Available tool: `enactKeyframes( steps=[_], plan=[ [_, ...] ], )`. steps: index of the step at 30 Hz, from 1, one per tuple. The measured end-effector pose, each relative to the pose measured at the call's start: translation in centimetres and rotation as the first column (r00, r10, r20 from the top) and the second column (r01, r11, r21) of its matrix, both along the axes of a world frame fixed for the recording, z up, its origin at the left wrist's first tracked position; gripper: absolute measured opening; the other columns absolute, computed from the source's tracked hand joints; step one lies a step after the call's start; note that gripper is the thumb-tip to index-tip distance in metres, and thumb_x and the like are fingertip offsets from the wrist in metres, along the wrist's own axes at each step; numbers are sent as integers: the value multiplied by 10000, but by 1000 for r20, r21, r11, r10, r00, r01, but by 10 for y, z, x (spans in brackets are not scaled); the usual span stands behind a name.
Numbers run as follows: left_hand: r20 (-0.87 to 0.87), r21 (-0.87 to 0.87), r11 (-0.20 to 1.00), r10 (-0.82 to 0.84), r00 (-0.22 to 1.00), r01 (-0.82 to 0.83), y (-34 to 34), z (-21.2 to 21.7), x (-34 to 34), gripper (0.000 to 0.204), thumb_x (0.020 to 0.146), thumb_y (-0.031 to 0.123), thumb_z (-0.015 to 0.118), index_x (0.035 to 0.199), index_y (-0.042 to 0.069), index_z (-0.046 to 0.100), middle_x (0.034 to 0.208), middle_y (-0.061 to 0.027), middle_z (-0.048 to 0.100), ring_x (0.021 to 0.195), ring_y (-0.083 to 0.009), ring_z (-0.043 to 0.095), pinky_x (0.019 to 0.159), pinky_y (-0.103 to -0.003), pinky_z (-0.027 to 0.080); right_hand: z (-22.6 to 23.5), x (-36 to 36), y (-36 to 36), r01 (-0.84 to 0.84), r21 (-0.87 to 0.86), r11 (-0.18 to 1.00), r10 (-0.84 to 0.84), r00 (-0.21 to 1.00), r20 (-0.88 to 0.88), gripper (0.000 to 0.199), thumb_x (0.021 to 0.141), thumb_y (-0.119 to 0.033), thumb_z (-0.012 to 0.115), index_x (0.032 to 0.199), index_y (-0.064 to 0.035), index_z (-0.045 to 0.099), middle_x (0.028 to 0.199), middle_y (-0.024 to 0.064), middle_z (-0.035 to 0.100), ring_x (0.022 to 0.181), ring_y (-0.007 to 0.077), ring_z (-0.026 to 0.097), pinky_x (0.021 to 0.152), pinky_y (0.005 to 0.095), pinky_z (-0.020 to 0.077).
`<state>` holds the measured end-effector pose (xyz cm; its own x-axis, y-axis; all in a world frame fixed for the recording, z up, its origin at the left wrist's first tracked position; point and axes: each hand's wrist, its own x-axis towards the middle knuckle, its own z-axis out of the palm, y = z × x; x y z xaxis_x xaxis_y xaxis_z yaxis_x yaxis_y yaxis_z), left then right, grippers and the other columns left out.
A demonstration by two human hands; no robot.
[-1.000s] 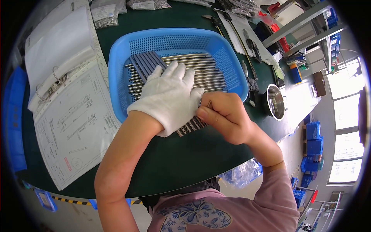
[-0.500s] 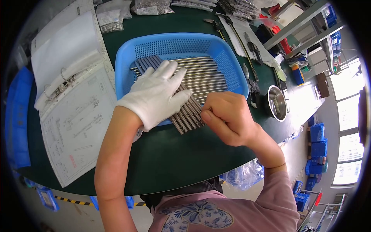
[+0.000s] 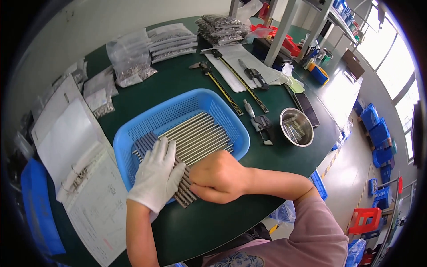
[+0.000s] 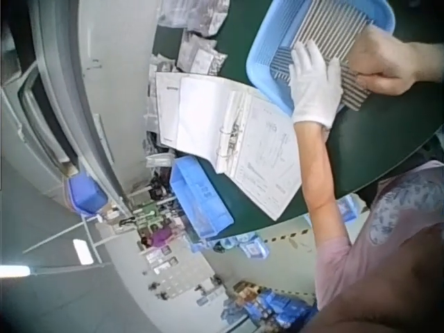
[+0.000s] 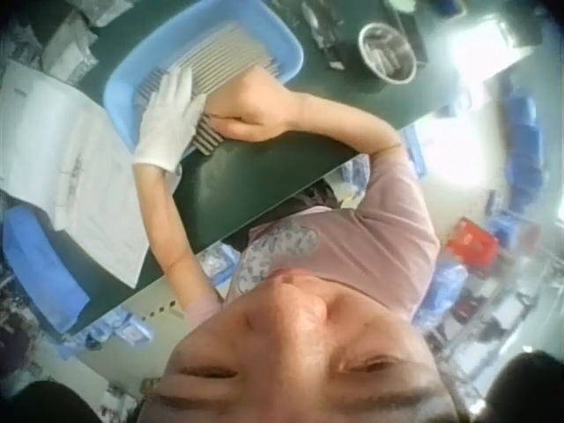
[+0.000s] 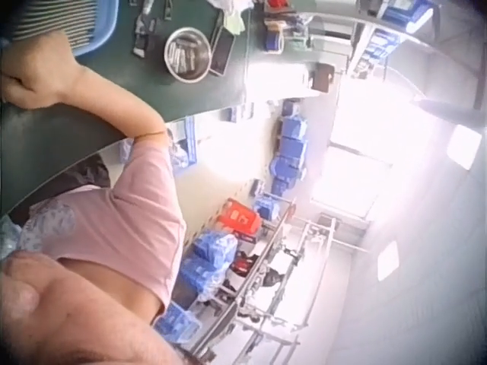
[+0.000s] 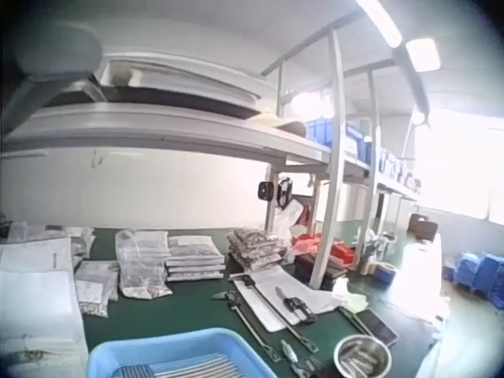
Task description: Inspecting, aligning, and sorting small metal rods in a plastic tray on a workbench.
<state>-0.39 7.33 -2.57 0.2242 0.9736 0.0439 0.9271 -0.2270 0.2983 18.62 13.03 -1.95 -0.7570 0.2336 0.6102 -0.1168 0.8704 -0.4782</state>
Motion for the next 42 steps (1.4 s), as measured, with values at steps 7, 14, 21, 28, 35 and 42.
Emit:
enactKeyframes(
  steps=[7,14,21,28,35,42],
  plan=[
    [-24,-106,994,3,1000,-6,1,8,0,605,944,320,463,1393,-59,321,1453,-278,294,1341,-423,299,1102,-458,266,-9,0,0,-2,-78,997,0,1000,-20,257,802,-192,570,644,-43,431,595,122,473,545,335,512,487,434,393],
    [7,-134,991,11,1000,-9,-1,11,2,610,952,336,447,1404,-52,314,1462,-274,286,1357,-426,276,1115,-474,240,-9,0,-3,2,-78,997,-7,998,-63,237,799,-190,563,656,-38,450,588,115,477,529,329,514,466,429,394],
    [-5,-87,996,20,1000,-20,-2,4,-1,602,942,312,460,1377,-84,329,1436,-297,316,1324,-441,322,1101,-455,274,-14,-7,-4,-75,-165,983,73,997,-21,189,788,-160,562,666,-45,476,593,117,495,539,337,528,471,432,405],
    [31,-5,999,46,998,-46,1,8,5,577,953,312,443,1360,-86,350,1409,-320,342,1323,-429,339,1100,-453,276,3,1,3,-21,-106,994,29,997,73,200,792,-79,585,637,-39,464,562,98,457,493,317,490,449,411,368],
    [7,-17,997,77,997,-77,-4,4,10,604,975,373,380,1373,-80,340,1426,-319,317,1361,-407,291,1113,-441,258,3,2,0,7,-161,987,12,993,118,192,794,-83,588,638,-41,484,562,96,465,487,304,493,441,409,361],
    [8,-31,996,84,996,-84,-1,3,14,597,975,379,356,1357,-80,356,1439,-306,306,1373,-389,276,1122,-425,247,12,2,-1,47,-101,994,-32,990,139,184,781,-50,598,630,-37,493,560,90,466,490,287,498,436,395,359]
  ],
)
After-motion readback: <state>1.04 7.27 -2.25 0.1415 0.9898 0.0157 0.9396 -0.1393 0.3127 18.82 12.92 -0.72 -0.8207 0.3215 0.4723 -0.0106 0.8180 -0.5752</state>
